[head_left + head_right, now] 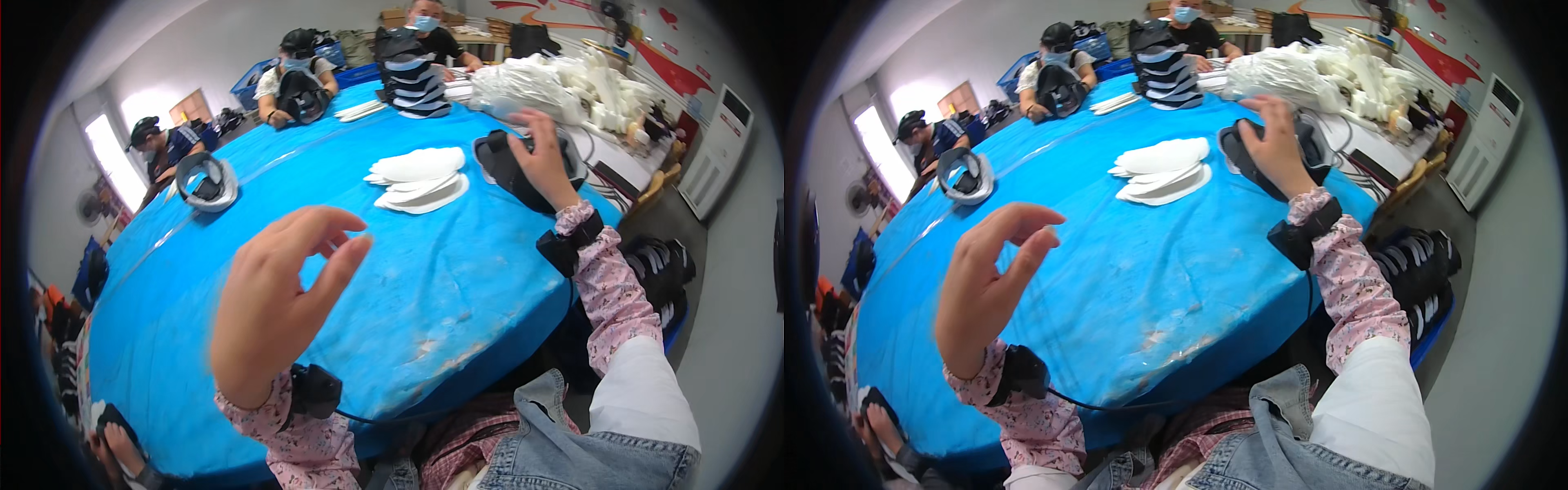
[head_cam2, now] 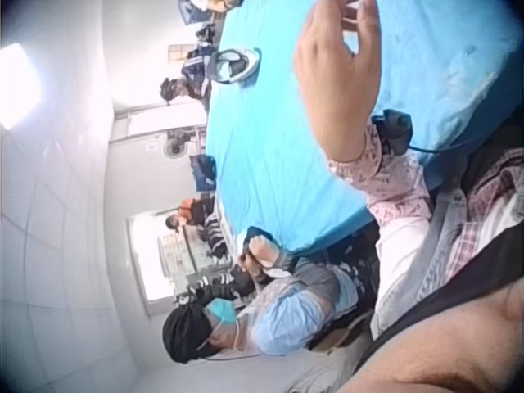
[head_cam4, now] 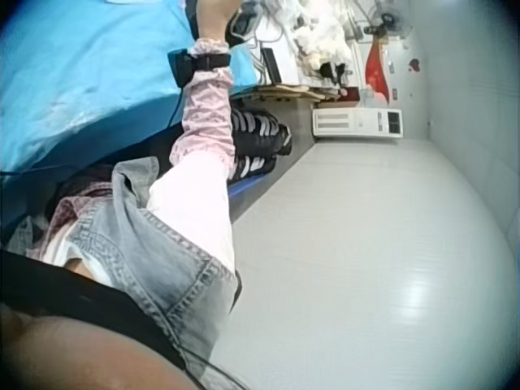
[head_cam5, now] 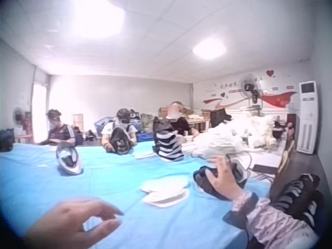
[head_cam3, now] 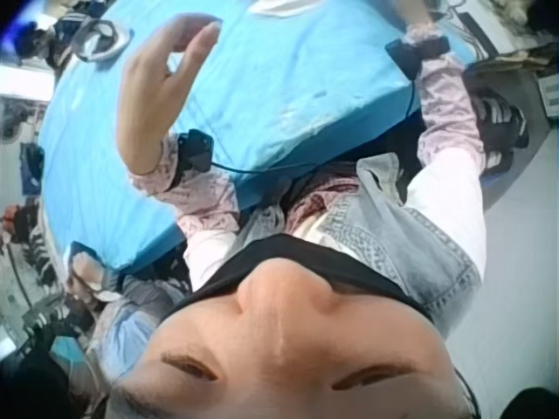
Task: The person picks up a white padding piece and inserts it into the interior of a black shoe upper, pressing the edges together by hand.
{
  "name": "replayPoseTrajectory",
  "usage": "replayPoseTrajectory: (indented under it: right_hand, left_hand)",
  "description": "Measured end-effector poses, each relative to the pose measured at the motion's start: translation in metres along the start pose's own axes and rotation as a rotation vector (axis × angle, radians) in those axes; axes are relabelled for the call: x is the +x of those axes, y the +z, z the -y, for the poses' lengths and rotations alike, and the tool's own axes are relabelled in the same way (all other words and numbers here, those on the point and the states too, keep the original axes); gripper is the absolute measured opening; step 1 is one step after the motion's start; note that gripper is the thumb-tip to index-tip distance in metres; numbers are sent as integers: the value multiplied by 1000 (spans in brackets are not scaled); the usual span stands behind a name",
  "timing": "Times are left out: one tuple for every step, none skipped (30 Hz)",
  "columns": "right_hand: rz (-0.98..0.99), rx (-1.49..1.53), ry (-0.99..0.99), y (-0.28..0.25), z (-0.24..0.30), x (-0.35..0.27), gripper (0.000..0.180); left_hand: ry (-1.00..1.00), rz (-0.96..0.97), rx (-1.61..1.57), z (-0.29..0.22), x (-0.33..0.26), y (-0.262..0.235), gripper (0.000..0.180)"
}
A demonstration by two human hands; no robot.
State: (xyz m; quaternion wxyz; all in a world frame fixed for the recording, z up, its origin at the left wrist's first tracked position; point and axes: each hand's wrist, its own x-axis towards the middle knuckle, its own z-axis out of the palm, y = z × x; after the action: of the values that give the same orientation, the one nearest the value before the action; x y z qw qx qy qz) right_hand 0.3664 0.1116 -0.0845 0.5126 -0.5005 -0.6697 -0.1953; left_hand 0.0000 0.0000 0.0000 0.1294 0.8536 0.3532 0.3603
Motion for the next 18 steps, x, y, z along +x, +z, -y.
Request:
replayPoseTrajectory:
  right_hand:
    - [101,152,2,22,14,4,24]
    - [186,375,110,42,30,3,23]
    - [333,359,137,48,20,4,26]
    - [343,295,75,67,7,3,28]
    - [357,224,25,86,-7,-2,31]
    - [360,177,12,109,-9,-8,35]
    - [363,114,0,122,-14,-12,38]
    - [313,54,7,140,-16,-20,43]
    - [313,-14,29,151,-27,-30,50]
    - [344,-137,44,156,-44,-46,59]
    - [393,-161,85,162,-54,-62,65]
    - [437,-120,105,161,-58,-61,66]
    - [488,-79,133,157,-55,-59,67]
    - [502,-59,130,155,-50,-60,67]
    - [477,-66,87,149,-45,-56,66]
    - [447,-79,48,144,-40,-52,64]
    - [451,-72,51,138,-34,-48,64]
    - [494,-93,50,132,-28,-42,60]
  left_hand:
    - [1,-4,38,4,-1,-2,21]
    - [55,-14,55,9,-2,0,20]
    - [-4,41,50,-5,1,9,20]
    - [-10,72,54,-8,8,13,20]
    - [-21,113,46,-6,14,16,21]
    - [31,103,70,1,14,20,21]
    - [89,93,81,6,15,23,22]
    - [82,95,103,7,13,25,23]
    - [86,98,115,8,13,27,24]
    - [99,90,99,9,15,30,25]
    - [81,79,113,10,16,33,25]
    - [76,93,121,13,17,37,25]
    - [66,114,126,14,17,40,26]
    - [56,124,126,16,18,42,26]
    - [43,126,132,17,20,47,26]
    - [17,181,143,21,22,53,27]
    - [-9,237,153,25,24,59,27]
    - [-9,241,155,28,24,65,27]
